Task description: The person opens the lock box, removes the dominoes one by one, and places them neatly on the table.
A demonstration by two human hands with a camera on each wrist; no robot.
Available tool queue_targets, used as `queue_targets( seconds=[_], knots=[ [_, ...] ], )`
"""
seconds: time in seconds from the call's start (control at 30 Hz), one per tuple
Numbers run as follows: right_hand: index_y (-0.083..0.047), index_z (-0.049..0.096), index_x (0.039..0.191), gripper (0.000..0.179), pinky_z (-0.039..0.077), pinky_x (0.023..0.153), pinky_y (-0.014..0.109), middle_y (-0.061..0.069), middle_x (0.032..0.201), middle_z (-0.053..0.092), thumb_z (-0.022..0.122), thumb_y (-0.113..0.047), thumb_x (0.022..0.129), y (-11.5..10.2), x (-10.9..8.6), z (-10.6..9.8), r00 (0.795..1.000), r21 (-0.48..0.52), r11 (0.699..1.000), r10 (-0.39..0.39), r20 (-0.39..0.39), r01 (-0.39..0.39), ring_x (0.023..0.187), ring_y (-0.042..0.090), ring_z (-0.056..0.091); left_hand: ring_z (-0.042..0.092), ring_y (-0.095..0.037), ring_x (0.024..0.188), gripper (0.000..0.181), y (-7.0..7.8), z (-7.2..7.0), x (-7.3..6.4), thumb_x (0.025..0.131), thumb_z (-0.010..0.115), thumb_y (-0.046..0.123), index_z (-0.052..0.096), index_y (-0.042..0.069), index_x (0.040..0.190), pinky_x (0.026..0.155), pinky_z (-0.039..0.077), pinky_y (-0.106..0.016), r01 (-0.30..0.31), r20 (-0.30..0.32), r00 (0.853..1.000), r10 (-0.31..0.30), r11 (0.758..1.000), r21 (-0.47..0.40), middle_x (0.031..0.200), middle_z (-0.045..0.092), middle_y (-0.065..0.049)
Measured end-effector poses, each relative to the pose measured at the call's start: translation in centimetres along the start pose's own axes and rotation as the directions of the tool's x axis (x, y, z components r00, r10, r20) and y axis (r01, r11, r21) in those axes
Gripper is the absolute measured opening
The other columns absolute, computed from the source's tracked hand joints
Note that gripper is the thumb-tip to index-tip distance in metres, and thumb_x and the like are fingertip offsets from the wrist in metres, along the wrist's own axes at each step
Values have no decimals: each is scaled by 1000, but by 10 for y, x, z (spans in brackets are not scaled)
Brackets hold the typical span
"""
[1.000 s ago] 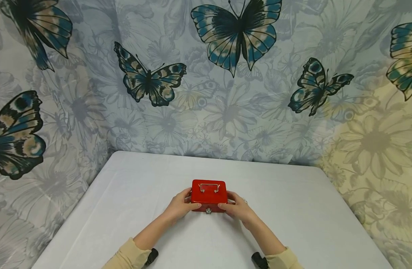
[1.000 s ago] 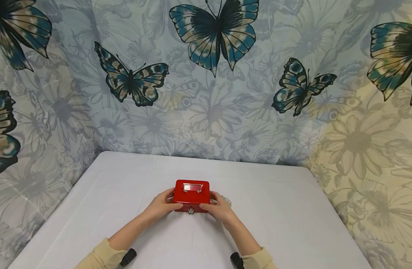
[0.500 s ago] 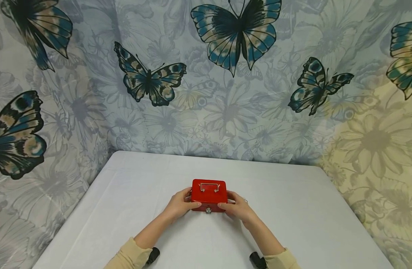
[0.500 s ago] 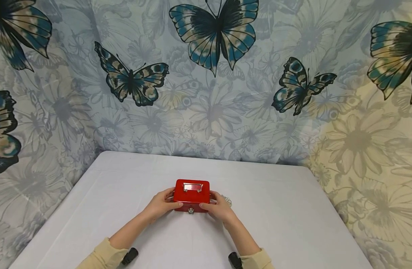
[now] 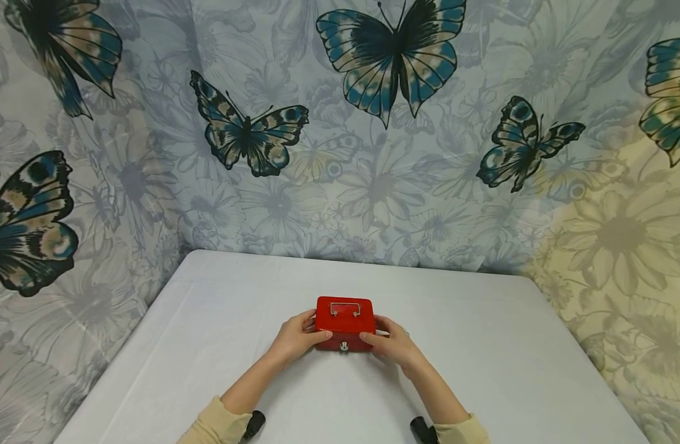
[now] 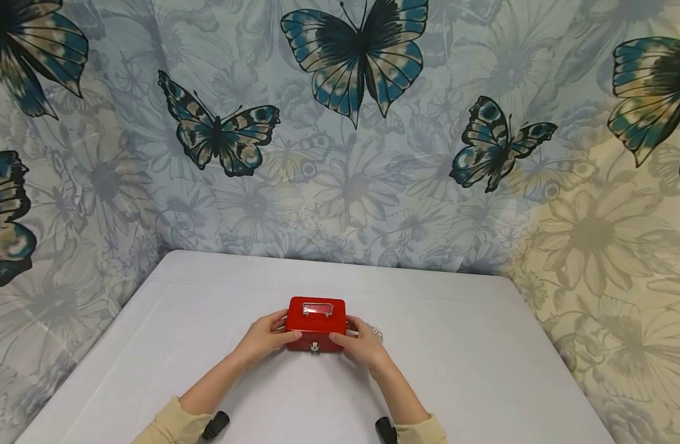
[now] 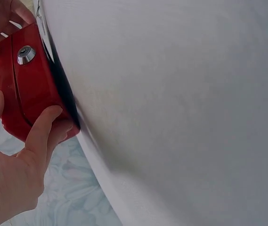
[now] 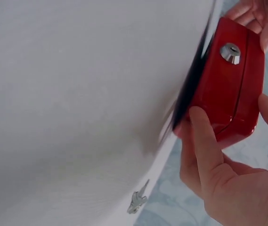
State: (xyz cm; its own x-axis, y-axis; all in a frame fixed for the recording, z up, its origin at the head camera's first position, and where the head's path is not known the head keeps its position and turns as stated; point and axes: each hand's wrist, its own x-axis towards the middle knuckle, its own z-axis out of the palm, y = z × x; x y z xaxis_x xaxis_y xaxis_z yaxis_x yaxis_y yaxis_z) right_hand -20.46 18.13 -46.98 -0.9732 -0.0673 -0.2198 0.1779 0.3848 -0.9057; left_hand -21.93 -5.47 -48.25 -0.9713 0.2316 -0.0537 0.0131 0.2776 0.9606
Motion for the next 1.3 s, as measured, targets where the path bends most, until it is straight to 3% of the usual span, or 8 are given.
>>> queue_targets(
  seconds=[0.37, 0.7, 1.0, 1.13, 1.3],
  knots=[
    [0, 48, 139, 71, 55, 85, 44, 17, 131, 57, 73, -40, 86, -1, 2, 0, 998, -76, 996, -50, -32, 48, 114, 34, 57, 55, -37, 121, 73, 5, 0, 0, 87, 74, 25, 40, -7, 144, 94, 50, -44, 9, -54, 999, -7, 999, 52, 132, 55, -26],
    [-2, 51, 138, 73, 53, 88, 50, 15, 128, 60, 68, -51, 86, -2, 3, 1, 994, -177, 982, -82, -71, 68, 112, 32, 59, 60, -36, 115, 67, 8, -1, 1, 90, 72, 26, 45, -6, 141, 88, 54, -43, -65, -88, 993, 77, 989, 135, 124, 60, -27],
    [-3, 53, 137, 71, 53, 87, 49, 14, 127, 61, 65, -54, 88, -4, 4, -1, 992, -217, 974, -94, -88, 73, 112, 32, 60, 64, -33, 109, 63, 12, -2, 1, 90, 70, 31, 50, -4, 139, 84, 56, -42, -89, -121, 986, 117, 972, 215, 117, 65, -24],
    [-4, 50, 139, 73, 54, 87, 48, 15, 130, 59, 64, -54, 88, -3, 6, -2, 993, -206, 977, -82, -88, 63, 114, 34, 59, 65, -32, 106, 63, 13, -1, 1, 90, 70, 32, 50, -4, 138, 79, 57, -39, -87, -127, 985, 117, 971, 223, 115, 65, -24],
    [-6, 36, 148, 81, 49, 94, 51, 18, 145, 45, 65, -51, 89, -5, 12, -3, 993, -123, 990, -82, -85, 71, 126, 37, 50, 67, -32, 104, 63, 12, -1, 4, 90, 70, 34, 51, -3, 138, 76, 58, -38, -79, -138, 984, 112, 970, 230, 115, 66, -24]
  ],
)
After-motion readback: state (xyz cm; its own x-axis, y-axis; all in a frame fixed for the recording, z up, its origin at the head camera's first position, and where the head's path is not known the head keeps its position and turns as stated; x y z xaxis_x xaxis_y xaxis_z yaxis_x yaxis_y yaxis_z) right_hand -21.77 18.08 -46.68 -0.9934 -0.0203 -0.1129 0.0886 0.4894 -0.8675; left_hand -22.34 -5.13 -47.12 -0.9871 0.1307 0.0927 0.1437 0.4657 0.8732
